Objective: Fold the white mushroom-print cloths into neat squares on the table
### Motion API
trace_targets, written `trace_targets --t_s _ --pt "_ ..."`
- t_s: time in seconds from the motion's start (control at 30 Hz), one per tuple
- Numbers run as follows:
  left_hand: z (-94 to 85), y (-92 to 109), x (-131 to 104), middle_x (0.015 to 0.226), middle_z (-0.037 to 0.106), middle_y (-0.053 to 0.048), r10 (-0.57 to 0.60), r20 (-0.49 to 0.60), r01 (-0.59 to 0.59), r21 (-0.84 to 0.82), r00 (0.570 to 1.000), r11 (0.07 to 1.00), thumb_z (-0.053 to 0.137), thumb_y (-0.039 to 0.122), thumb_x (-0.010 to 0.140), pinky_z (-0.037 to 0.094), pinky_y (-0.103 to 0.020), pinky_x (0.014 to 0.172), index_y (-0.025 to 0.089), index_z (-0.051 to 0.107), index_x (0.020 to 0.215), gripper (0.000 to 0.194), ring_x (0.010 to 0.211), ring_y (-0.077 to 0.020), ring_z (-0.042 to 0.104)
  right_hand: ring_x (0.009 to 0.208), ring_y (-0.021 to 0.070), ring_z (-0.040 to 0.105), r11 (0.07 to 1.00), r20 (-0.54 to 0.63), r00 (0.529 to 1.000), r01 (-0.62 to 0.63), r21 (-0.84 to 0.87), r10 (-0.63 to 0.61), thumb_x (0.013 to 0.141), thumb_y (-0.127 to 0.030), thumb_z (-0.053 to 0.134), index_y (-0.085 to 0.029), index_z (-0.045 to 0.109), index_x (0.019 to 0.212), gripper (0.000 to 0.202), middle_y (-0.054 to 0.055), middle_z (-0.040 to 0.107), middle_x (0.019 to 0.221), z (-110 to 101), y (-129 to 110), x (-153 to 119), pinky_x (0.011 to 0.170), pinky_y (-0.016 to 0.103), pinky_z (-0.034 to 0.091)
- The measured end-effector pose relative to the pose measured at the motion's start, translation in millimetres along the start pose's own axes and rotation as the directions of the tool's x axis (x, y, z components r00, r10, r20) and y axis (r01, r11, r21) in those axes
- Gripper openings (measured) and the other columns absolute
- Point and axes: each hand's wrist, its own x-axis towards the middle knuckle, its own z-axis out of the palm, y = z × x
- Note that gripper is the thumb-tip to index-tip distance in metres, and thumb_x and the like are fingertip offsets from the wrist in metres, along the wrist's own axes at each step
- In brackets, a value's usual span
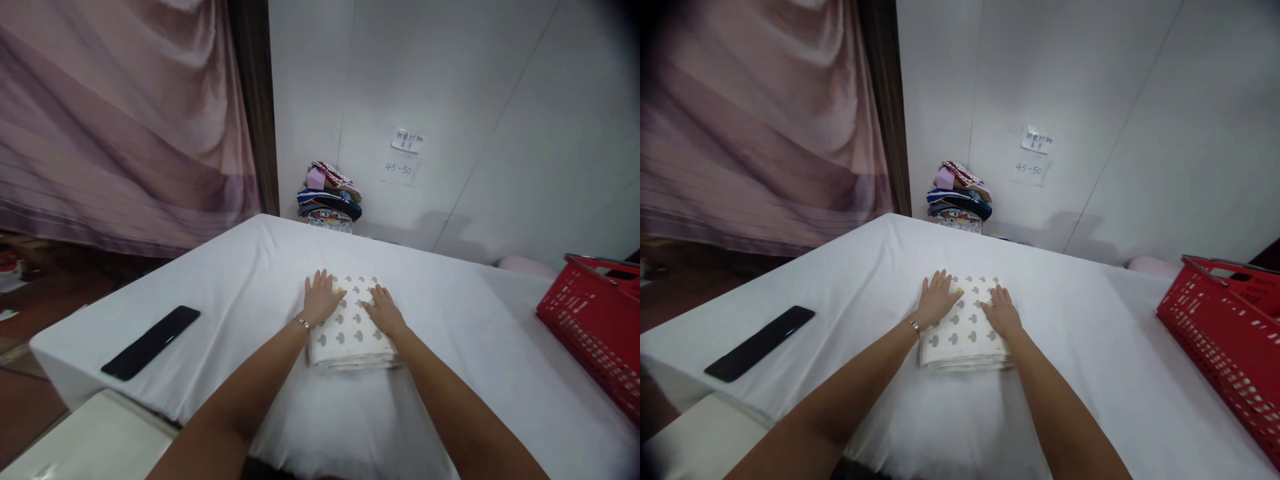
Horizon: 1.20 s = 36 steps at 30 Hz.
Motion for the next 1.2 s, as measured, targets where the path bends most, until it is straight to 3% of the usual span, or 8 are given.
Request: trace_targets --t_s 0.1,0.2,0.33,0.43,0.7,0.87,1.03,1.2 --pt "15.1 -11 13 0.156 0.014 -0.011 -0.083 0.062 0.084 -0.027 0.995 0.996 0.027 0.059 0.09 0.009 -0.052 0.114 0.014 0.028 0.147 0.072 0.144 -0.0285 0.009 0.143 0.0274 0.012 1.0 0.025 1.0 -0.004 0.019 0.004 0.093 -0.051 0.034 -0.015 0.032 0.146 0.064 0.011 0.02 0.156 -2 0 -3 0.113 0.043 0.023" --pt "26.1 -18 13 0.157 0.011 -0.008 -0.087 0.05 0.088 -0.028 0.995 0.996 0.023 0.06 0.09 0.01 -0.052 0.114 0.015 0.025 0.148 0.073 0.144 -0.0275 0.006 0.144 0.0269 0.011 1.0 0.065 0.998 -0.01 -0.018 0.011 0.093 -0.049 0.034 -0.013 0.031 0.146 0.064 0.011 0.018 0.156 -8 -6 -4 0.113 0.043 0.023" --pt "29.6 -16 12 0.156 0.014 -0.01 -0.074 0.02 0.074 0.021 0.997 0.997 0.024 0.059 0.09 0.009 -0.052 0.114 0.014 0.028 0.147 0.073 0.144 -0.0282 0.009 0.143 0.0295 0.011 0.99 0.109 0.992 -0.046 -0.134 0.061 0.092 -0.053 0.033 -0.013 0.035 0.144 0.066 0.012 0.019 0.155 -25 -24 6 0.112 0.051 0.016" --pt "30.3 -15 13 0.156 0.016 -0.011 -0.073 0.003 0.072 0.05 0.997 0.996 0.025 0.059 0.09 0.009 -0.052 0.114 0.015 0.029 0.147 0.072 0.143 -0.0291 0.01 0.144 0.026 0.005 0.985 0.069 0.998 0.019 -0.17 -0.008 0.093 -0.056 0.029 -0.013 0.031 0.145 0.068 0.01 0.016 0.156 -33 -34 23 0.114 0.049 0.007" --pt "30.8 -16 11 0.157 0.014 -0.008 -0.068 0.018 0.067 0.049 0.998 0.997 0.022 0.061 0.09 0.012 -0.051 0.114 0.016 0.026 0.148 0.073 0.144 -0.0277 0.008 0.144 0.0246 0.011 0.991 0.103 0.994 -0.006 -0.13 0.02 0.093 -0.054 0.03 -0.012 0.029 0.146 0.068 0.011 0.019 0.156 -8 -13 46 0.112 0.041 0.022" --pt "27.7 -15 11 0.157 0.013 -0.008 -0.079 0.03 0.079 0.004 0.996 0.997 0.023 0.06 0.09 0.013 -0.052 0.113 0.017 0.026 0.147 0.072 0.144 -0.0278 0.007 0.144 0.0245 0.011 1.0 0.132 0.991 -0.014 0.001 0.014 0.091 -0.052 0.036 -0.013 0.031 0.146 0.067 0.011 0.021 0.155 -16 -15 47 0.114 0.039 0.02" --pt "22.9 -14 9 0.157 0.012 -0.009 -0.082 0.049 0.084 -0.049 0.995 0.995 0.026 0.058 0.089 0.018 -0.052 0.111 0.018 0.026 0.147 0.071 0.144 -0.0281 0.006 0.143 0.0247 0.013 0.962 0.156 0.982 -0.14 0.233 0.105 0.087 -0.047 0.045 -0.017 0.024 0.149 0.072 0.009 0.013 0.157 -27 -4 24 0.115 0.041 0.017" --pt "21.1 -14 12 0.157 0.013 -0.009 -0.085 0.05 0.089 -0.071 0.995 0.994 0.029 0.057 0.089 0.02 -0.051 0.111 0.018 0.027 0.146 0.069 0.144 -0.0274 0.006 0.135 0.0245 0.036 0.882 0.116 0.961 -0.278 0.381 0.252 0.086 -0.043 0.047 -0.019 0.027 0.148 0.069 0.009 0.036 0.149 -32 9 -36 0.11 0.038 0.031"
